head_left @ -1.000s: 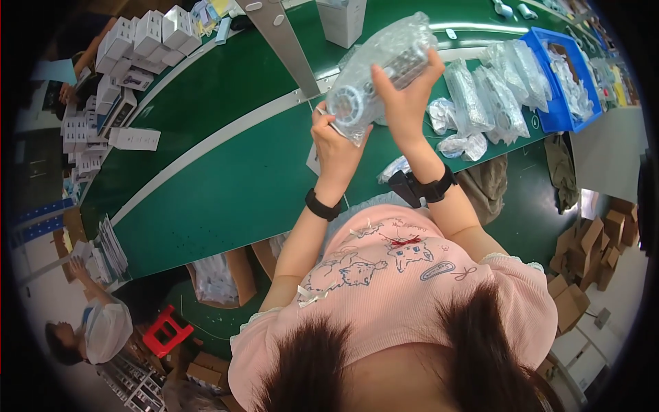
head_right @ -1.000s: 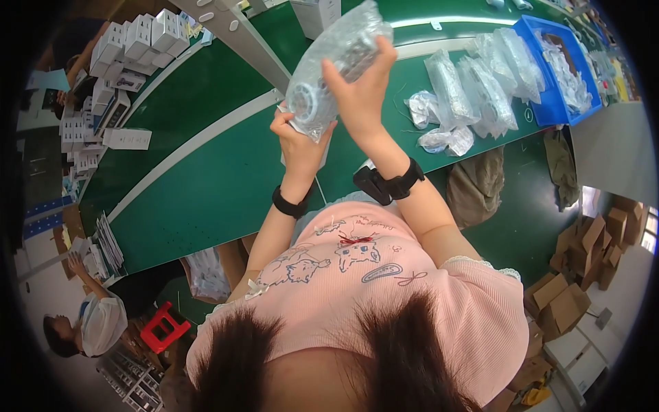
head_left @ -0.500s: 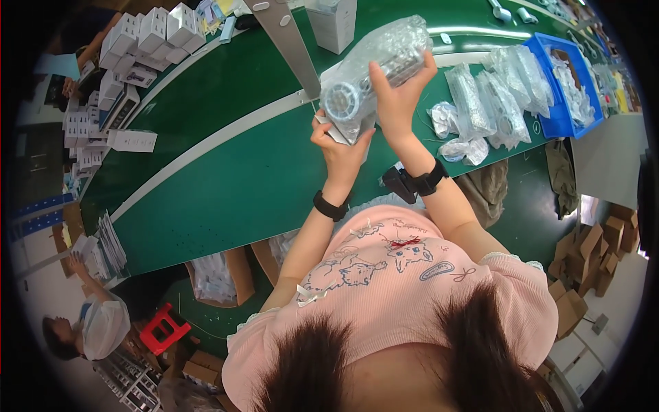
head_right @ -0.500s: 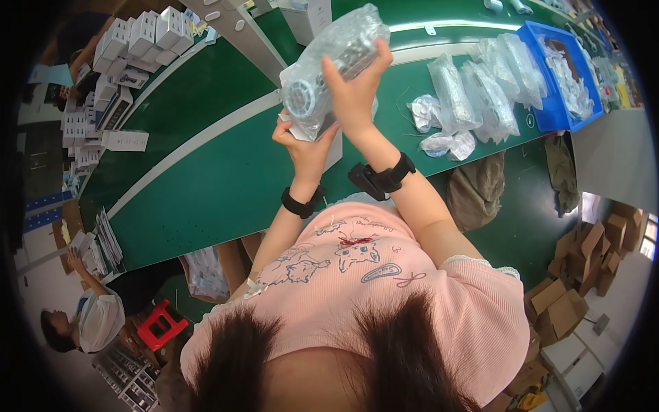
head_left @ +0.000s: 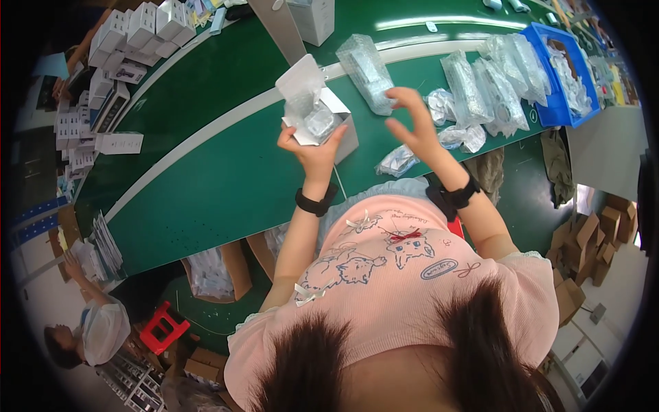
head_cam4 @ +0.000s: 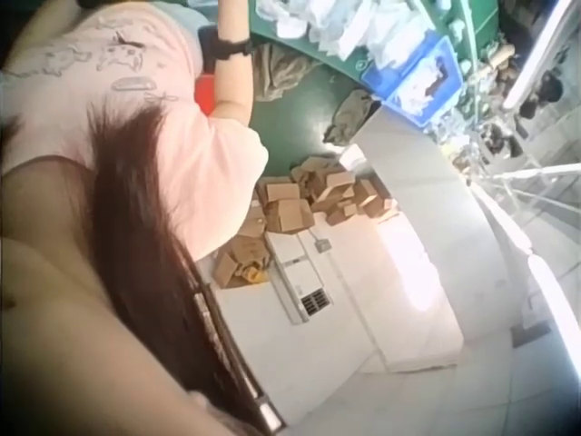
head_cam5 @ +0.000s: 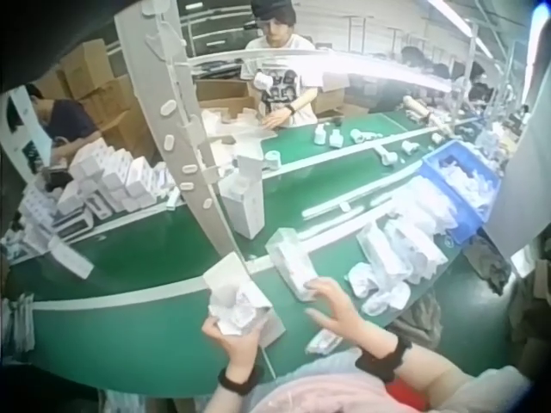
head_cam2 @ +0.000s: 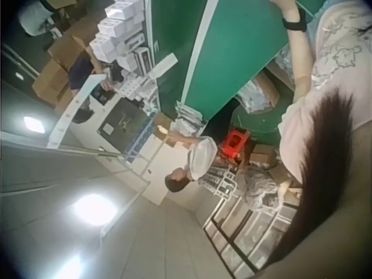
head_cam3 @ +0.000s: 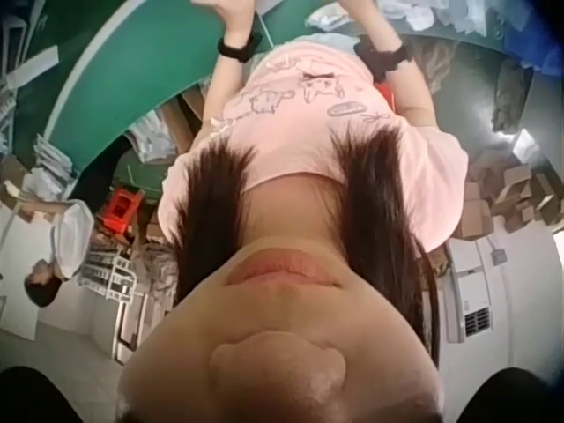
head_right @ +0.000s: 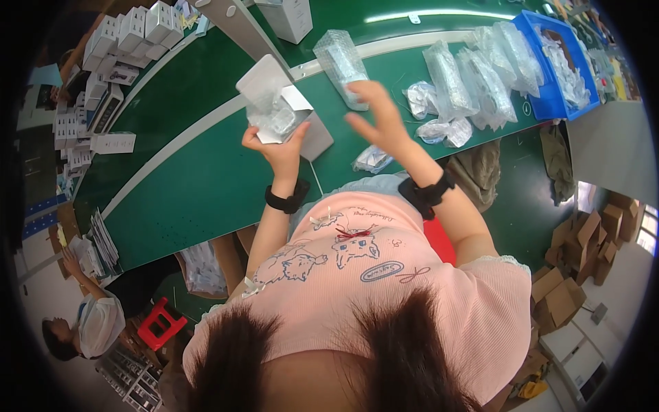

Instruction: The person packages items by hand, placing a wrapped device and a cable into a box before folding it closed. They repeat this process multiple times, setting each completed box aside on the table.

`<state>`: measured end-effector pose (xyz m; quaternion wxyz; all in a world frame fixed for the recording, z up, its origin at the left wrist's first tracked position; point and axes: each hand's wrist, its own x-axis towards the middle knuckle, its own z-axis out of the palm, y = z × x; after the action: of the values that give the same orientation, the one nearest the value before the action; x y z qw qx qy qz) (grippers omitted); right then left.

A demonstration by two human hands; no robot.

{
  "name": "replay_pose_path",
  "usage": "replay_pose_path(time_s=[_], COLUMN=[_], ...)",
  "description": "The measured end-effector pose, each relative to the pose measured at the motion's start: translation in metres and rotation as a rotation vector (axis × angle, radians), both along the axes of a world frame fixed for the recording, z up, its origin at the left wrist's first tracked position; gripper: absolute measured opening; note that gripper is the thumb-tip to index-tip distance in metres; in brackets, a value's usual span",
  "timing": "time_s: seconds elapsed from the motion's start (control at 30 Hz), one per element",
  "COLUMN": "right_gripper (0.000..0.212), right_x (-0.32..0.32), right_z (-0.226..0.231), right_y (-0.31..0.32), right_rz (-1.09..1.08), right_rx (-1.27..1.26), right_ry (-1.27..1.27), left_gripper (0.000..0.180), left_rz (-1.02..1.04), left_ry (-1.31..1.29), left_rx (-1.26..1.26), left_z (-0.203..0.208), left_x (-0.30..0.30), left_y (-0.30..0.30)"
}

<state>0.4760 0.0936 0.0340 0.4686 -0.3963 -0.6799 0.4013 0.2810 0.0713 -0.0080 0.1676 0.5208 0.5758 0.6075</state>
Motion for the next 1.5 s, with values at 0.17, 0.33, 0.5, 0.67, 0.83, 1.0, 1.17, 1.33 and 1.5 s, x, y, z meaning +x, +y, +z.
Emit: replay_pose_path(time_s=[0.17, 0.33, 0.5, 0.67, 0.83, 1.0, 1.17, 1.33, 1.5], right_gripper=[0.040, 0.038, 0.031, 0.037, 0.045, 0.046, 0.038, 0.033, 0.025], right_x=[0.051, 0.052, 0.041, -0.003, -0.040, -0.060, -0.064, -0.030, -0.032], right_z=[-0.061, -0.077, -0.048, 0.035, 0.071, 0.079, 0.077, 0.089, 0.116], right_y=[-0.011, -0.020, -0.005, 0.031, 0.070, 0.085, 0.094, 0.102, 0.088], right_rz=[0.319, 0.342, 0.407, 0.327, 0.681, 0.808, 0.897, 0.865, 0.772], right_rx=[-0.025, 0.324, -0.358, -0.031, 0.176, 0.321, 0.494, 0.374, 0.439], right_ry=[-0.740, -0.882, -0.537, -0.280, -0.887, -0.940, -0.988, -0.993, -0.686], left_gripper=[0.078, 0.074, 0.043, 0.015, 0.014, 0.012, 0.012, 0.012, 0.012], left_rz=[-0.188, -0.222, -0.234, -0.155, -0.157, -0.132, -0.155, -0.098, -0.157], left_ry=[0.111, 0.024, 0.216, 0.148, 0.116, 0.160, 0.229, 0.331, 0.325], left_rx=[0.245, 0.072, -0.038, -0.204, -0.231, -0.200, -0.155, -0.125, -0.334], left_z=[-0.009, 0.000, 0.045, 0.055, 0.057, 0.054, 0.055, 0.056, 0.075], left_x=[-0.007, -0.023, -0.031, -0.032, -0.032, -0.033, -0.031, -0.037, -0.040], left_y=[-0.002, -0.006, -0.003, -0.004, -0.001, -0.002, 0.001, 0.013, 0.022])
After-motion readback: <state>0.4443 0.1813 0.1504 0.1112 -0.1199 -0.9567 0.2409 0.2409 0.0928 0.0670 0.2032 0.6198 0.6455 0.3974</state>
